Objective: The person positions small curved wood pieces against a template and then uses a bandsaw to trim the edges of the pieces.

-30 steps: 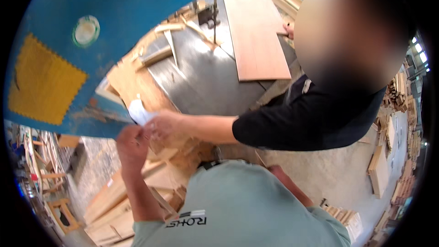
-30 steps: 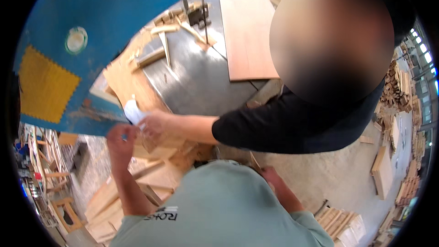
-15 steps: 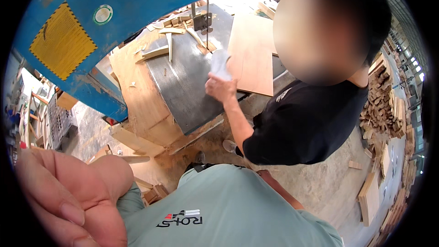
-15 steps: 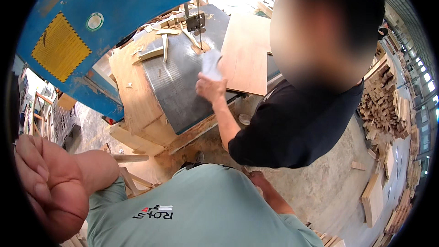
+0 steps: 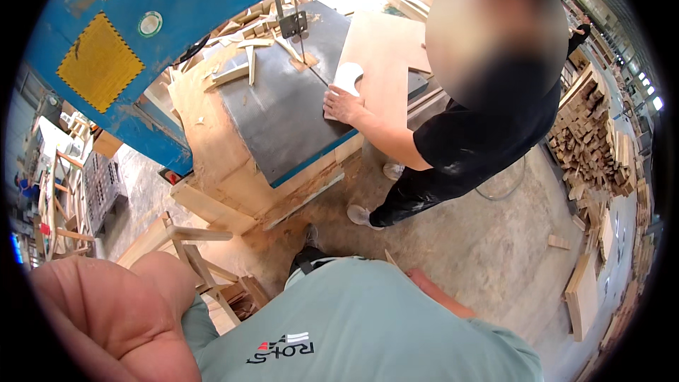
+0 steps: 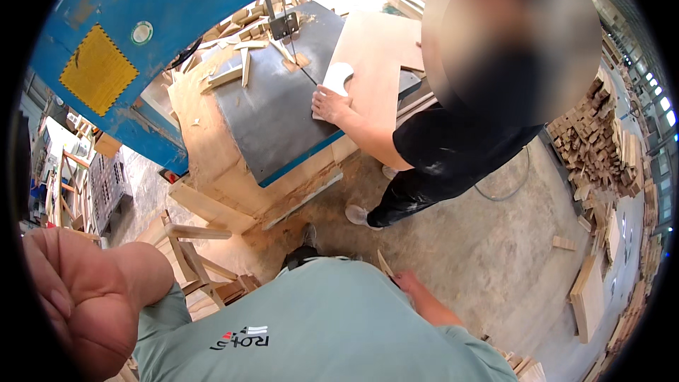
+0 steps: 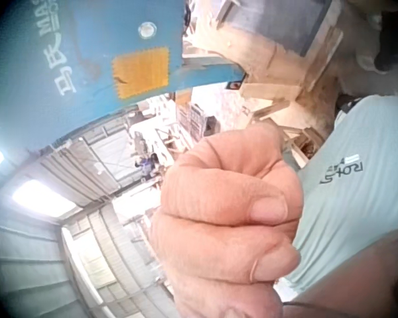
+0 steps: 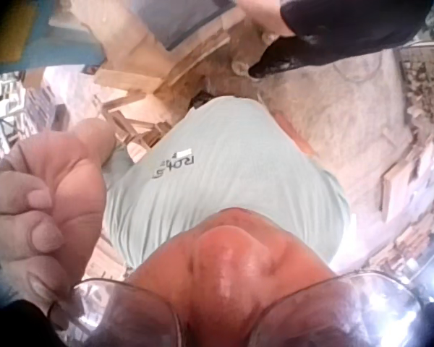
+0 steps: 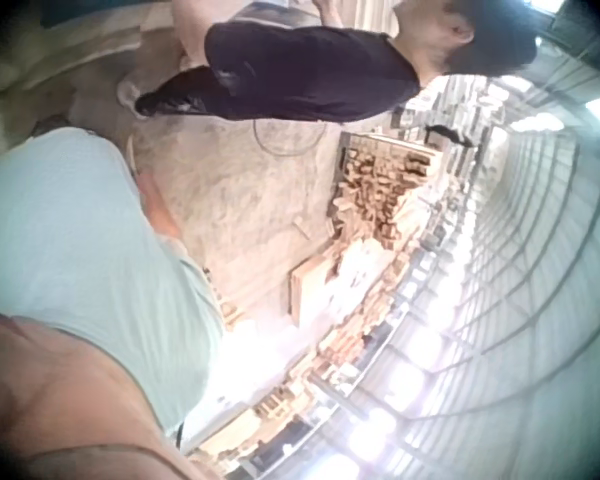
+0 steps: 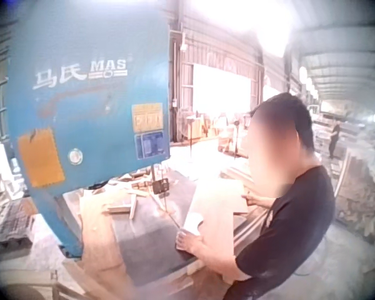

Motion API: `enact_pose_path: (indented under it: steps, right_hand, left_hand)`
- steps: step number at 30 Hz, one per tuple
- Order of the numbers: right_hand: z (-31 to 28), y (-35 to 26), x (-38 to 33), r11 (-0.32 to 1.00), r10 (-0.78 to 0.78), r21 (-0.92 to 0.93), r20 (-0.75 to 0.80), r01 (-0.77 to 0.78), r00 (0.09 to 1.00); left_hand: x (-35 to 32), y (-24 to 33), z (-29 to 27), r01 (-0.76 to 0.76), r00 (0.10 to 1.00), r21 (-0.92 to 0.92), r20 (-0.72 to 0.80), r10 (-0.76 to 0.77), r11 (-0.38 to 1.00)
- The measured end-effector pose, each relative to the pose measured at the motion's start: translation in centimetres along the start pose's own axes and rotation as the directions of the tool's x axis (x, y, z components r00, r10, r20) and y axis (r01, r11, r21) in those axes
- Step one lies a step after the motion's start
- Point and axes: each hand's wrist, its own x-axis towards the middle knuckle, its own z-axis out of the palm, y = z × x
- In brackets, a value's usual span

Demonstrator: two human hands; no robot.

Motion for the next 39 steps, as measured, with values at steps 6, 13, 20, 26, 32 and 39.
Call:
enact_pose_path:
  steps: [6, 13, 20, 26, 32, 39]
  right_hand:
    - [0.1, 0.8, -0.1, 0.992, -0.043, -0.12, -0.049, 0.037, 0.998]
    - [-0.9, -3.2, -0.6, 0.994, 0.058, 0.1, -0.142, -0.044, 0.988]
    - [-4.7, -8.7, -4.2, 0.99, -0.138, 0.014, -0.161, 0.142, 0.977]
    - [-9.6, -18.0, -6.2, 0.92, -0.342, 0.173, -0.082, 0.351, 0.936]
    - [-11.5, -24.0, -6.1, 0.754, -0.463, 0.457, -0.139, 0.471, 0.876]
    - [-14.6, -29.8, -5.2, 0.605, -0.519, 0.577, -0.238, 0.549, 0.821]
  left_hand:
    - [-2.8, 1.6, 2.4, 0.245, 0.965, -0.006, 0.096, -0.244, 0.969]
    - [-19.1, -0.3, 9.6, 0.831, 0.494, -0.343, 0.097, -0.864, 0.437]
    - [-29.2, 1.5, 10.8, 0.969, -0.024, -0.241, 0.1, -0.995, -0.047]
    - [-29.3, 2.3, 10.5, 0.982, -0.119, -0.143, 0.028, -0.993, -0.122]
    - [-31.0, 2.3, 10.1, 0.964, -0.223, -0.145, 0.011, -0.975, -0.222]
    - [-32.3, -1.6, 10.9, 0.965, -0.259, 0.083, 0.174, -0.95, -0.248]
